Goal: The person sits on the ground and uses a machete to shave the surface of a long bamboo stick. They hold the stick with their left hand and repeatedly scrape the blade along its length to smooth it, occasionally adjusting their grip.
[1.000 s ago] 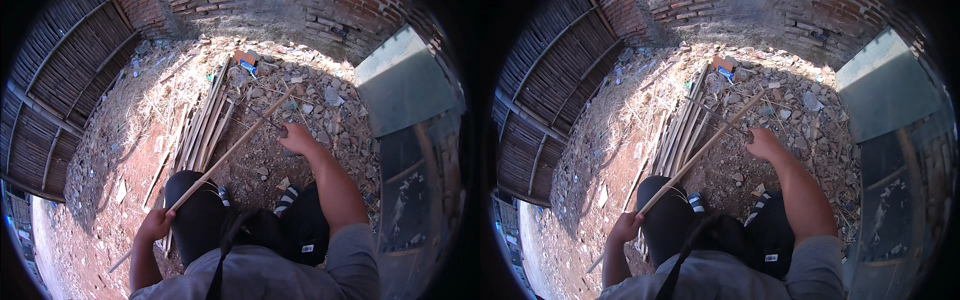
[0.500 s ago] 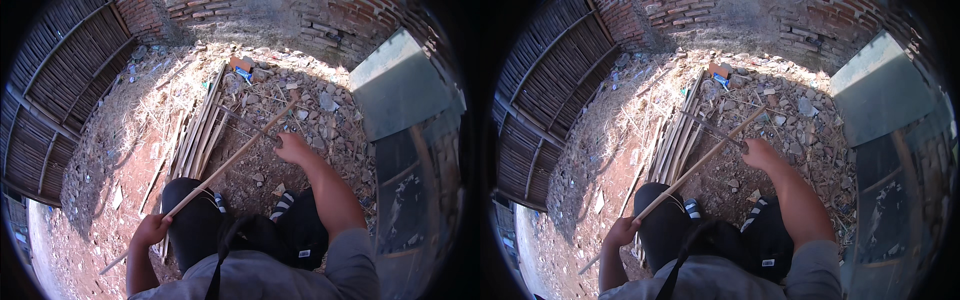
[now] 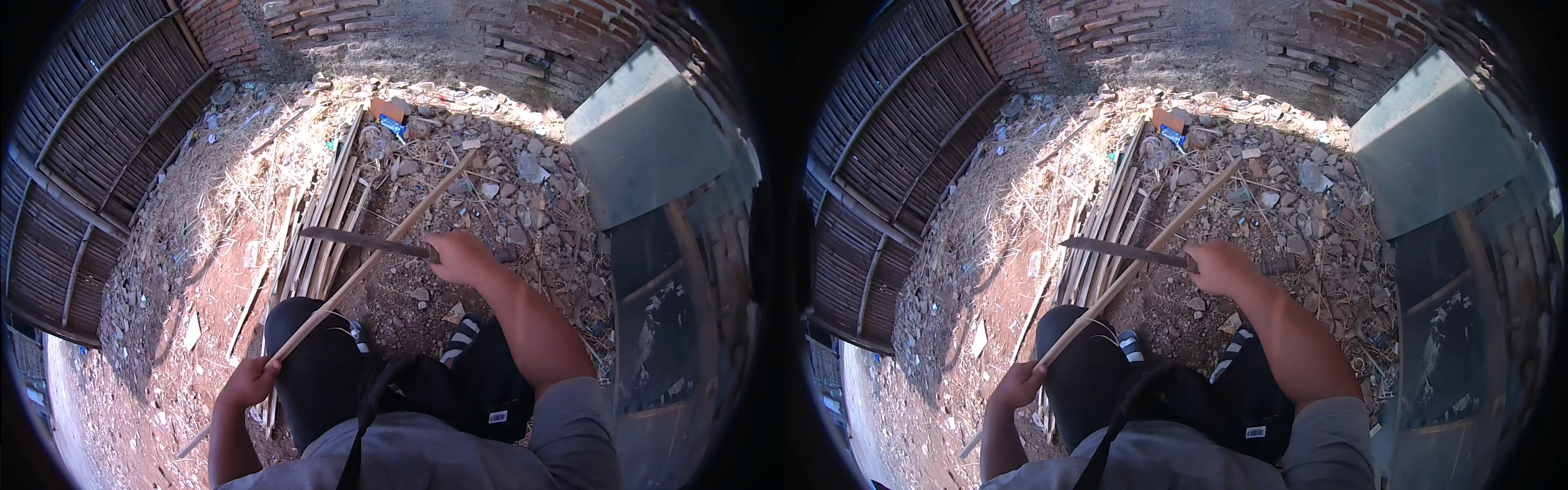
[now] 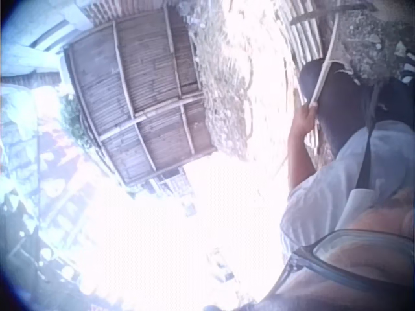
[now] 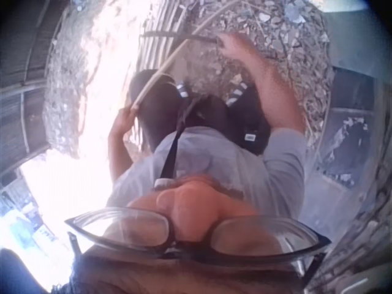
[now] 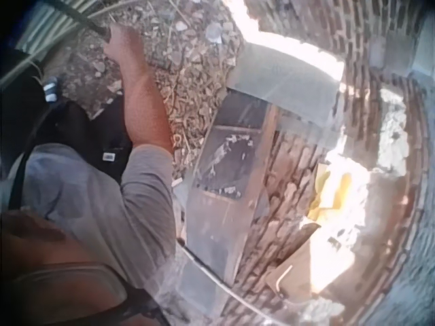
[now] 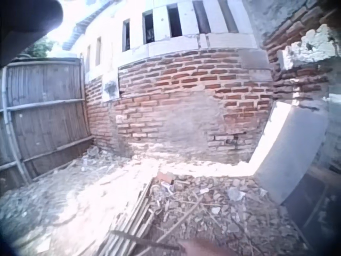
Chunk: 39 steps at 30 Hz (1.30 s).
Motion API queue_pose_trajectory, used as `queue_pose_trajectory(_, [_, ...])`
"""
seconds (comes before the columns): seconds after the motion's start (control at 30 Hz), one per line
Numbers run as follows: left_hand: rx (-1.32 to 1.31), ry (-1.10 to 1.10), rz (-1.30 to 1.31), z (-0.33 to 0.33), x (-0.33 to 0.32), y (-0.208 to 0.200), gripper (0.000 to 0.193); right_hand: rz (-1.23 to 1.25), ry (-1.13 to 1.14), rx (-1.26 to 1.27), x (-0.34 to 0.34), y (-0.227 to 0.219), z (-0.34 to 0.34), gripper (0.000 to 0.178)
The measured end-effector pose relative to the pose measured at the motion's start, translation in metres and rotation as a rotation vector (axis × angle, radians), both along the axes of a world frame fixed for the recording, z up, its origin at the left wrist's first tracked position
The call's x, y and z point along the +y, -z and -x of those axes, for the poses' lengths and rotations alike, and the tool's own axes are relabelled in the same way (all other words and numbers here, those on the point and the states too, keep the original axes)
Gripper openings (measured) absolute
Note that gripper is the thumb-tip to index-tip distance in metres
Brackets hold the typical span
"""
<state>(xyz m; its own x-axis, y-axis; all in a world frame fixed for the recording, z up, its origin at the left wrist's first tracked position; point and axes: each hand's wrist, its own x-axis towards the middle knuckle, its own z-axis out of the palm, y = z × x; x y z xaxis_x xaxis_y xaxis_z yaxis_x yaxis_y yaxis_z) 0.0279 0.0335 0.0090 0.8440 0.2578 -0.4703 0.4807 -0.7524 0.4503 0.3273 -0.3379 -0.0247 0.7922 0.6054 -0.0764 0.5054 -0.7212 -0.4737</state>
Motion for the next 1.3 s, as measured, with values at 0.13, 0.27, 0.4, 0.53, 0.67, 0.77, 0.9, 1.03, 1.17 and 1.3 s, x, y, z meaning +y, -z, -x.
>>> queue_pose_trajectory(0.13, [0.080, -0.027, 0.082, 0.003, 0.014, 0.001, 0.060, 0.088, -0.100, 0.043, 0.003, 0.005, -0.006, 0.030])
queue_pose_trajectory(0.27, [0.064, -0.038, 0.094, -0.004, 0.015, 0.003, 0.065, -0.178, 0.429, -0.028, -0.044, 0.049, -0.052, 0.027])
queue_pose_trajectory(0.4, [-0.070, 0.066, -0.134, 0.000, 0.010, 0.012, 0.054, -0.116, 0.210, -0.014, -0.028, 0.034, -0.028, 0.025])
queue_pose_trajectory(0.53, [-0.323, 0.024, -0.420, 0.006, -0.018, 0.018, 0.038, 0.059, -0.135, -0.038, 0.007, 0.007, 0.008, 0.023])
queue_pose_trajectory(0.67, [-0.386, 0.036, -0.418, 0.011, -0.024, 0.024, 0.037, -0.063, -0.050, -0.046, 0.000, 0.022, -0.011, 0.019])
queue_pose_trajectory(0.77, [-0.309, 0.040, -0.313, 0.015, -0.021, 0.021, 0.039, -0.048, 0.029, 0.010, -0.003, 0.017, -0.012, 0.019])
queue_pose_trajectory(0.9, [-0.256, 0.095, -0.223, 0.014, -0.017, 0.015, 0.041, 0.030, -0.237, -0.036, 0.016, 0.016, 0.013, 0.025])
queue_pose_trajectory(1.03, [-0.162, 0.116, -0.069, 0.004, -0.004, 0.007, 0.045, -0.024, -0.139, 0.128, 0.007, 0.028, -0.002, 0.030])
queue_pose_trajectory(1.17, [-0.103, 0.083, -0.009, -0.001, -0.005, -0.001, 0.048, -0.171, 0.078, 0.153, -0.010, 0.049, -0.029, 0.034])
queue_pose_trajectory(1.3, [-0.031, 0.100, 0.003, -0.006, 0.004, -0.003, 0.048, -0.038, -0.159, 0.136, 0.016, 0.028, -0.001, 0.036])
